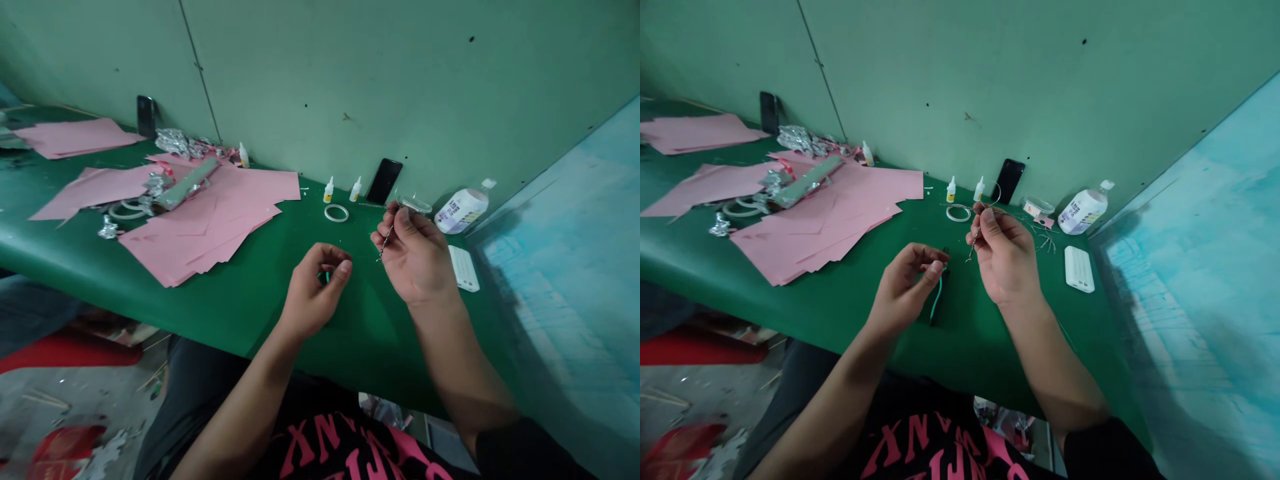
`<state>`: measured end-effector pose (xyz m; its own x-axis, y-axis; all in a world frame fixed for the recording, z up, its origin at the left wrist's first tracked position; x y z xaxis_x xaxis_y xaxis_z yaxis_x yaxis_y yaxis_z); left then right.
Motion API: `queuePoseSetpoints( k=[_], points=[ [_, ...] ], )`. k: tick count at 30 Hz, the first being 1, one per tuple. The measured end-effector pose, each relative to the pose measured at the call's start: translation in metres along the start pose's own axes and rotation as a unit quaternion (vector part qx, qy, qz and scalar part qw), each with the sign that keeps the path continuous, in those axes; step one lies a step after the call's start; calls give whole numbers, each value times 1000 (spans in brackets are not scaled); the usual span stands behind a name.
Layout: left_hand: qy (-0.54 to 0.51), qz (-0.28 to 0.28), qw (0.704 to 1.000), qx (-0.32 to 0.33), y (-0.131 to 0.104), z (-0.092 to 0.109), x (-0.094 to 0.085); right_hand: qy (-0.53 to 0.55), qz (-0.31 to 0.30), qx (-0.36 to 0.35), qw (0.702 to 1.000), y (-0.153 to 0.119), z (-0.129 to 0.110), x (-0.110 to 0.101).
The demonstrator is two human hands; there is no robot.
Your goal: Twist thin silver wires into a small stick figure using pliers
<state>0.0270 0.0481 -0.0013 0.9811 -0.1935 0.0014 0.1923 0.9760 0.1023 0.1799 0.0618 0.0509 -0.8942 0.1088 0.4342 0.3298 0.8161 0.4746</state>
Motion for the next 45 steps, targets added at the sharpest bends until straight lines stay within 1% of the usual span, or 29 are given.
queuePoseSetpoints(
  k=[3,5,7,10,12,14,17,20,23,25,26,28,30,31,32,34,35,36,37,39,41,42,43,45],
  points=[
    [24,-51,998,13,-7,19,9,3,-14,30,999,-3,0,4],
    [41,-55,998,12,-8,26,13,-7,-24,37,999,-5,0,6],
    [40,-51,998,-8,-6,29,14,-24,-36,43,998,-8,0,7],
    [-30,-54,997,-46,-2,27,12,-32,-65,76,994,-14,3,10],
    [-77,-49,994,-57,0,26,9,-24,-90,102,990,-17,5,12],
    [-96,-42,992,-64,1,26,7,-20,-111,100,989,-19,8,13],
    [-119,-20,990,-72,3,29,2,-24,-145,81,986,-20,11,13],
    [-137,31,988,-69,5,32,-8,-35,-203,103,973,-22,18,13],
    [-109,79,989,-64,7,33,-22,-84,-258,113,956,-23,25,14],
    [-80,107,989,-60,8,34,-32,-140,-260,85,952,-20,27,12],
    [-69,122,988,-58,8,34,-38,-170,-245,56,953,-17,26,9],
    [-59,147,986,-55,8,34,-48,-225,-195,-19,954,-7,22,2],
    [-65,162,983,-55,8,33,-59,-276,-157,-68,946,1,18,-7],
    [-72,167,982,-54,9,32,-63,-314,-158,-73,933,2,18,-10],
    [-79,171,981,-52,9,31,-68,-364,-174,-64,913,1,20,-13],
    [-88,178,979,-51,11,27,-77,-481,-234,-17,845,-14,33,-15],
    [-88,182,978,-52,12,25,-81,-521,-268,15,810,-27,43,-13],
    [-87,186,977,-53,13,24,-85,-563,-279,19,778,-43,54,-10],
    [-85,187,977,-53,14,22,-88,-579,-280,10,766,-61,66,-6],
    [-83,181,978,-53,16,20,-93,-591,-293,-9,752,-98,88,6],
    [-86,169,980,-52,18,19,-97,-633,-335,-53,696,-127,104,17],
    [-88,163,981,-52,19,19,-98,-645,-345,-62,679,-137,108,21],
    [-90,157,982,-54,20,19,-99,-651,-349,-65,671,-143,110,23],
    [-96,152,982,-58,20,18,-100,-663,-342,-57,664,-145,109,20]
  ],
)
Point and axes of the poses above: each hand's wrist, its own y-axis towards the middle knuckle, its own x-axis out of the palm, z = x × y, the point moved 2 cm from there along y, towards the middle knuckle, and after that the axes turned 15 degrees about -x, right-handed, at the moved point
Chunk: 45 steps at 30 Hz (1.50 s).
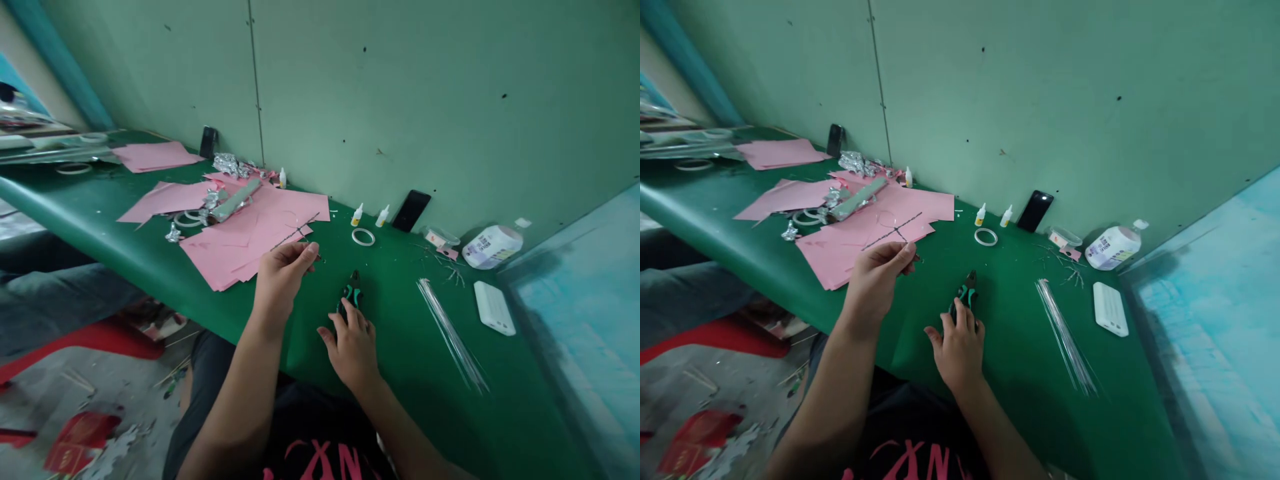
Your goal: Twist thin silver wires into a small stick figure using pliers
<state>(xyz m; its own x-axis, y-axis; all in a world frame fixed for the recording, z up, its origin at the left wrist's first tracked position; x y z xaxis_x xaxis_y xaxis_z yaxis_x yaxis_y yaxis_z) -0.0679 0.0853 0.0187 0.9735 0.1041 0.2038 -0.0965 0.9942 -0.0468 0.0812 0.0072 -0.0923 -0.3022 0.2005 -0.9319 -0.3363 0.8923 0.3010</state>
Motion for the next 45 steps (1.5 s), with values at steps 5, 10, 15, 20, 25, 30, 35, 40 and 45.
queuePoseSetpoints(
  k=[5,10,15,20,25,30,35,40,45],
  points=[
    [-33,-9,999,-14,-3,-3,-1,-28,-16,64,997,-10,24,-14],
    [-74,-91,993,-29,-15,-4,6,-25,-33,85,996,-19,35,-25],
    [-104,-124,986,-40,-26,0,10,25,-11,92,995,-7,32,-46],
    [-93,-151,983,-56,-29,-1,14,306,175,44,935,15,12,-89],
    [-92,-175,978,-62,-31,-3,20,483,160,33,860,31,-8,-106],
    [-86,-177,978,-71,-33,-7,23,469,159,69,866,29,-9,-101],
    [-72,-167,980,-80,-33,-9,24,422,173,48,889,25,-10,-101],
    [-39,-156,985,-59,-34,-7,26,367,195,6,910,29,-11,-100],
    [-14,-166,985,-50,-33,-7,26,375,197,-9,906,30,-12,-97]
  ],
)
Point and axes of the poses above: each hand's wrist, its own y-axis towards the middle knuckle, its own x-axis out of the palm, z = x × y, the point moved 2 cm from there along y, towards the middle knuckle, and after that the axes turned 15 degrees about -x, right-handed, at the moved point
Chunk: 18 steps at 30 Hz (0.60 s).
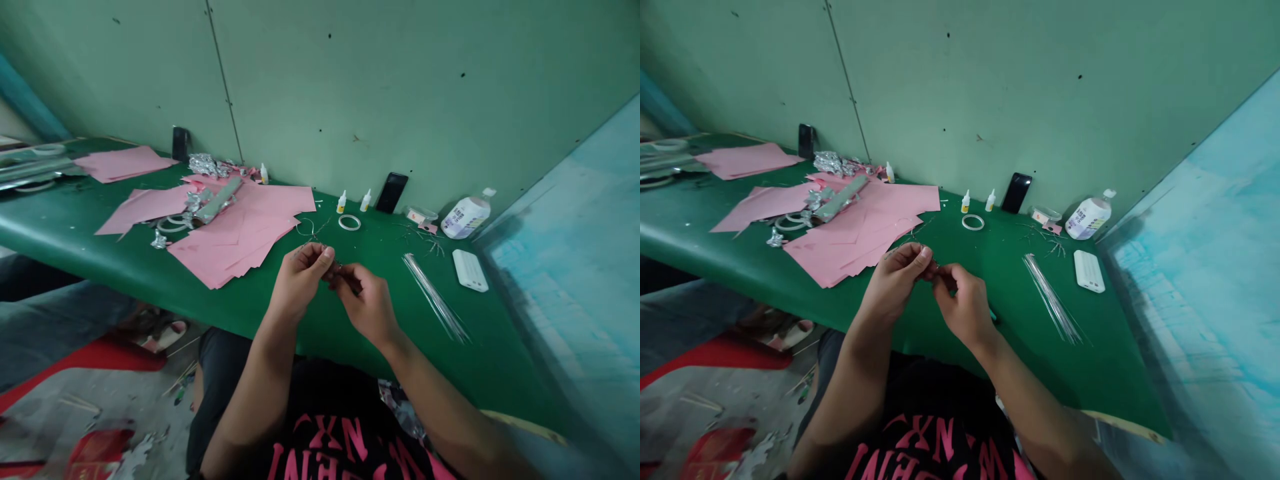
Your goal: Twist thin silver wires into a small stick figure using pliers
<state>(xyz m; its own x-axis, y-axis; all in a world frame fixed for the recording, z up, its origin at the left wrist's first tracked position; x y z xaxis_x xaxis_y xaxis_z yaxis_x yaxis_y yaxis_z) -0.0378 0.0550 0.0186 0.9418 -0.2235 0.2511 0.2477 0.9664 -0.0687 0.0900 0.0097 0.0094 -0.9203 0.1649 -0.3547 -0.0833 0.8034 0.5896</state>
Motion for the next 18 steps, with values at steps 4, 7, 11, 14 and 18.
queuePoseSetpoints(
  k=[4,7,11,14,18],
  points=[
    [8,5,1000,13,3,-2,-1,-37,7,27,999,-1,-1,0],
    [22,4,1000,20,4,-4,0,-77,11,54,996,0,-1,0],
    [-2,5,1000,22,3,-4,0,-68,-6,72,995,-2,3,1],
    [-33,5,999,31,2,-1,-2,-42,-28,71,996,-8,6,3],
    [-31,-15,999,-3,1,-1,-3,-43,-29,63,997,-17,8,9]
  ],
)
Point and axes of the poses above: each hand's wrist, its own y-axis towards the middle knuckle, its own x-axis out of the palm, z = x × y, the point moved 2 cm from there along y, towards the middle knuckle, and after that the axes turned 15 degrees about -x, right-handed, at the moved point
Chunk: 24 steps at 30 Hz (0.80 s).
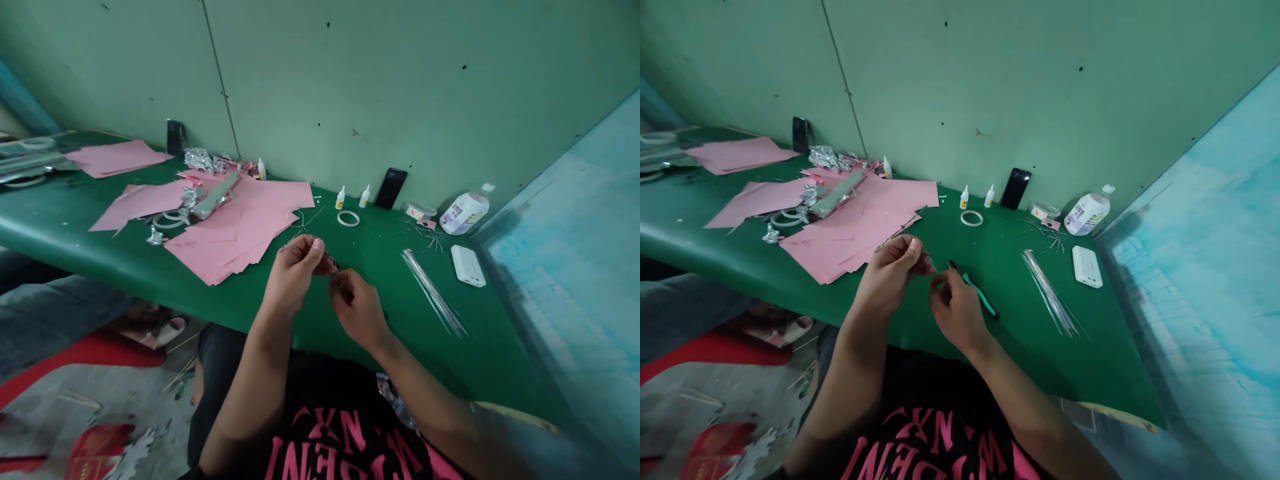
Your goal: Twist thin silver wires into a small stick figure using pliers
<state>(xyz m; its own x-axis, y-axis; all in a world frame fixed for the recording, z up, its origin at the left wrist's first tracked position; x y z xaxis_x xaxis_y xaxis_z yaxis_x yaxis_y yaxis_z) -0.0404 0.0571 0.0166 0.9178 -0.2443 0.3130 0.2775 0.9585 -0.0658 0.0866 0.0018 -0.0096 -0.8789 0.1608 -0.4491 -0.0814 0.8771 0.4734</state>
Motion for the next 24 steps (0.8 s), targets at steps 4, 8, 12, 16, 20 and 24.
queuePoseSetpoints(
  k=[4,8,12,16,20,24],
  points=[
    [27,1,999,-19,0,-1,0,-69,10,-21,997,-5,2,4],
    [42,7,999,-17,1,-1,-1,-135,-4,-90,987,-8,3,2],
    [41,-17,998,-33,0,-2,-2,-158,-14,-114,981,-11,7,-3],
    [39,-22,998,-37,0,-3,-1,-165,-20,-110,980,-10,9,-7],
    [27,-19,999,-27,1,-3,0,-167,-10,-107,980,-7,21,-16],
    [31,5,999,-18,3,-5,-5,-251,-17,-47,967,-16,51,-29]
  ],
)
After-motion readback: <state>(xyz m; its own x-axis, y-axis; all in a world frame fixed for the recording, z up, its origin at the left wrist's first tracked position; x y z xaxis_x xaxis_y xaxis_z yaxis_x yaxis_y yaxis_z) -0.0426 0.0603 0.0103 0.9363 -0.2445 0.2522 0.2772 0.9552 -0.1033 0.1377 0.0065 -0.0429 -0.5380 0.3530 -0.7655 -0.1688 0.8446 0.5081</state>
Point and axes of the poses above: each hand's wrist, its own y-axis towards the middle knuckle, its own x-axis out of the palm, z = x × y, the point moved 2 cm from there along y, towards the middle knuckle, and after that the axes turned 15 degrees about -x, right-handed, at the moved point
